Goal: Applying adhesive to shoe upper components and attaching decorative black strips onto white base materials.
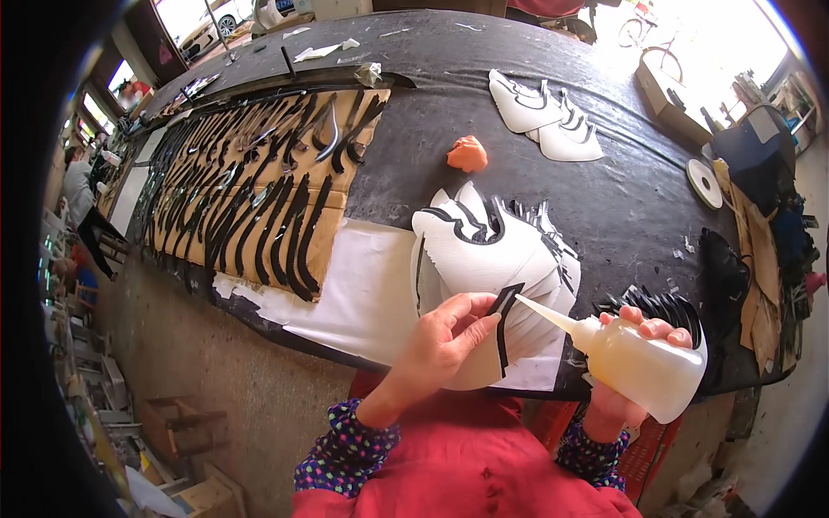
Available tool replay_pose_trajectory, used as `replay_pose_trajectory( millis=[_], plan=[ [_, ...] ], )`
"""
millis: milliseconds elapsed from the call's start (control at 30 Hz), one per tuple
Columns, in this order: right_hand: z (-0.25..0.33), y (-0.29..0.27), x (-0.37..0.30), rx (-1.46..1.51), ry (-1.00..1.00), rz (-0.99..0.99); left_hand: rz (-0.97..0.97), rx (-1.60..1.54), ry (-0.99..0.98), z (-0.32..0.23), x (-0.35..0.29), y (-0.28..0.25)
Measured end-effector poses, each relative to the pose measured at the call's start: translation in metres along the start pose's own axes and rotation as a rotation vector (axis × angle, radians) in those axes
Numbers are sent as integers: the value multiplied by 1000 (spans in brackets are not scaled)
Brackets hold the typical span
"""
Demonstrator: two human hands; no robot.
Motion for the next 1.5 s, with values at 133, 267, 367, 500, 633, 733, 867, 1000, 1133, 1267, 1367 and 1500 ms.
replay_pose_trajectory(
  millis=[133,267,367,500,633,733,867,1000,1133,1267,1367,1500],
  plan=[
    [-4,-2,-1,25,31,-8,34,-66,7,0,0,0],
    [-5,-4,-1,0,26,-52,63,-116,4,1,0,0],
    [-1,1,-1,-59,-23,-25,67,-104,-6,1,1,0],
    [-6,7,-2,20,47,18,75,-113,-10,2,2,1],
    [-7,-2,-2,-27,42,-61,82,-132,-16,4,3,1],
    [-7,8,-1,43,21,12,83,-120,-28,7,3,1],
    [-6,10,-1,-49,23,-19,86,-132,-18,6,4,2],
    [-10,8,2,38,63,-59,85,-123,-21,5,4,2],
    [-9,21,3,105,34,112,90,-129,-23,6,4,4],
    [-6,7,-1,-89,31,-64,79,-129,-9,6,4,4],
    [-4,6,-2,-108,19,-87,75,-117,-3,7,5,4],
    [-3,3,3,-111,4,-104,70,-107,-15,8,5,3]
  ],
)
Point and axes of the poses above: each hand's wrist, its own x-axis towards the middle knuckle, its own y-axis out of the palm, z = x × y, the point moved 9 cm from there along x, towards the middle knuckle, and after that the axes turned 11 degrees about -y, right-handed, at the moved point
